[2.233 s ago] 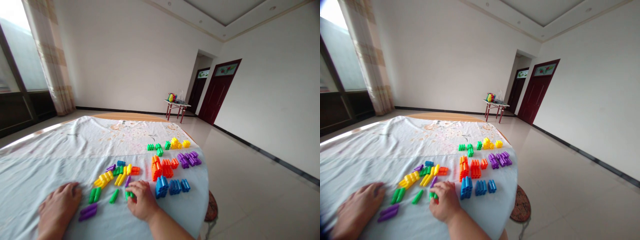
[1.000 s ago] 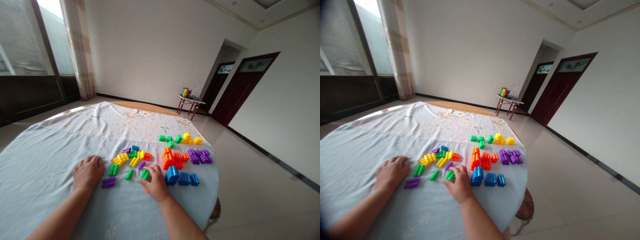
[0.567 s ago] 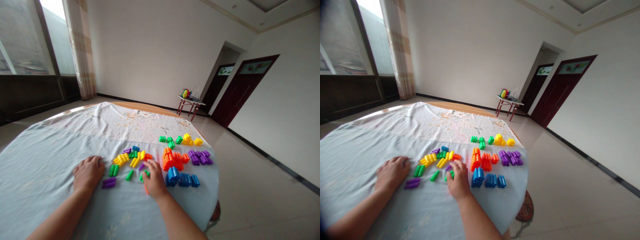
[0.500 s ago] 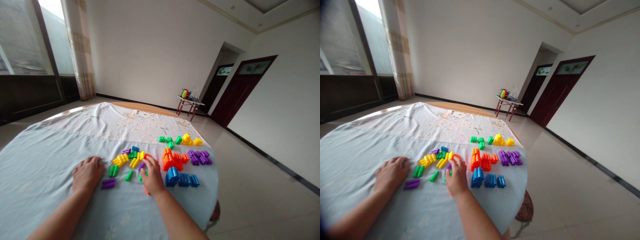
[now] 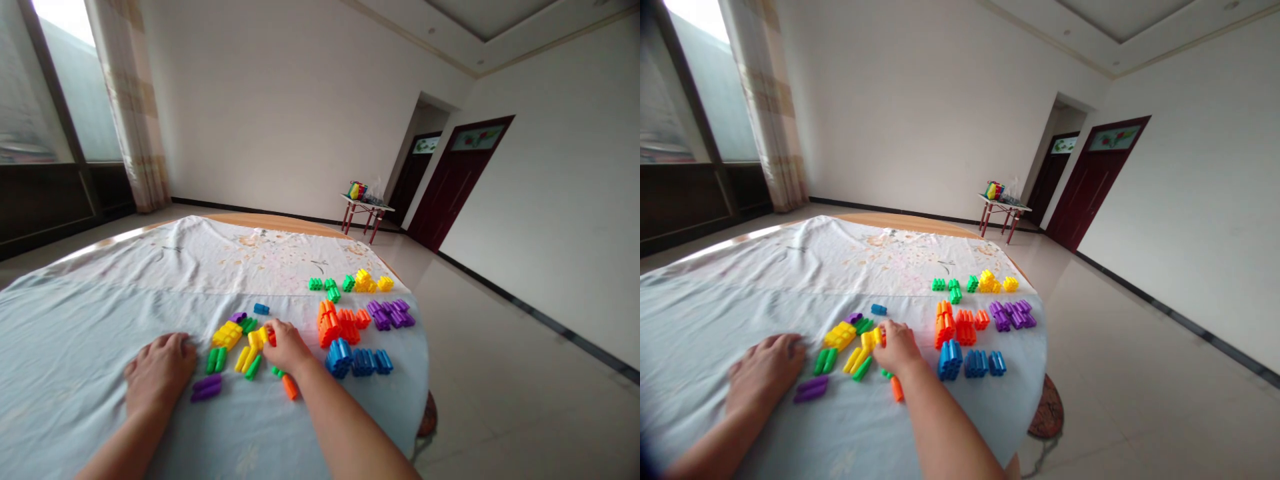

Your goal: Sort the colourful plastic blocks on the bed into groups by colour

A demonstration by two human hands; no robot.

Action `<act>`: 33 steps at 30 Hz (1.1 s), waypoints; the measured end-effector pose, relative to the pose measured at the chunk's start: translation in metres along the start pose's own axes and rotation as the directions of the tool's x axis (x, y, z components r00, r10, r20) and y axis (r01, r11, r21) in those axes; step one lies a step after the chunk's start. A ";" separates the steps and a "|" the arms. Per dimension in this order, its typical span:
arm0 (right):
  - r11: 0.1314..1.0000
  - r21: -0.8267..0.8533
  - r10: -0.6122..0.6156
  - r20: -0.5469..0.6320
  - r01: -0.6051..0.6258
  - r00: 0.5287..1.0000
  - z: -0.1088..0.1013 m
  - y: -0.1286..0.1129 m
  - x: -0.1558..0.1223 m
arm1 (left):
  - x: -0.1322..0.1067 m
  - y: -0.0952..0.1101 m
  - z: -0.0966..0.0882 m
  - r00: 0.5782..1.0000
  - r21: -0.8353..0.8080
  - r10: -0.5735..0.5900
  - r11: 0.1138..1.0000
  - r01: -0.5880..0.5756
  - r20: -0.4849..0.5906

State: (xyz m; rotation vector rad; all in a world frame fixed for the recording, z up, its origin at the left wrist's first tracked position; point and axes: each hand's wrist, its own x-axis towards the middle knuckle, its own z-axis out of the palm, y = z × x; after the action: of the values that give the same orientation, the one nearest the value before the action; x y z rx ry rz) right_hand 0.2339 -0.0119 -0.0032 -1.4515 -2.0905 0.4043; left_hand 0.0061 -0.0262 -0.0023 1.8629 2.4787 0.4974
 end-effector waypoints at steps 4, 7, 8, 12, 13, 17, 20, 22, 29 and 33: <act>1.000 -0.013 0.007 -0.033 -0.008 0.999 -0.005 0.002 -0.008 | 0.000 0.001 0.000 1.000 0.001 0.003 1.000 -0.004 0.009; 0.987 -0.079 0.132 -0.100 -0.140 0.986 -0.008 0.003 -0.011 | 0.000 0.001 -0.001 1.000 -0.001 0.009 1.000 -0.009 0.008; 0.980 -0.099 0.164 -0.103 -0.174 0.981 -0.009 0.003 -0.011 | 0.000 0.000 -0.001 1.000 -0.003 0.014 1.000 -0.014 0.007; 0.976 -0.114 0.177 -0.078 -0.185 0.981 -0.011 0.003 -0.013 | 0.000 0.001 -0.002 1.000 -0.009 0.025 1.000 -0.025 0.001; 0.981 -0.103 0.158 -0.075 -0.165 0.985 -0.011 0.002 -0.013 | -0.001 0.001 -0.002 1.000 -0.009 0.024 1.000 -0.024 0.001; 0.994 -0.068 0.074 -0.090 -0.080 0.993 -0.013 -0.001 -0.016 | -0.001 0.001 -0.002 1.000 0.004 0.012 1.000 -0.012 0.008; 0.995 -0.071 0.063 -0.079 -0.069 0.995 -0.013 -0.003 -0.019 | -0.001 0.002 -0.002 1.000 0.014 0.000 1.000 0.000 0.010; 0.993 -0.080 0.078 -0.057 -0.082 0.995 -0.013 -0.004 -0.021 | -0.001 0.002 -0.002 1.000 0.018 -0.002 1.000 0.002 0.013; 0.999 0.032 -0.002 -0.109 0.006 0.994 -0.024 -0.011 -0.030 | 0.002 0.001 -0.001 1.000 0.015 -0.008 1.000 0.008 0.028; 0.987 0.120 -0.092 -0.139 0.109 0.986 -0.042 -0.021 -0.036 | 0.001 0.002 -0.001 1.000 0.016 -0.006 1.000 0.006 0.026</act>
State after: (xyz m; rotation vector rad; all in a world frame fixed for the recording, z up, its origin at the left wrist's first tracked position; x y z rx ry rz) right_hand 0.2523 -0.0563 0.0320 -1.2596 -1.9850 0.3830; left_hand 0.0074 -0.0248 -0.0007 1.8546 2.4789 0.4519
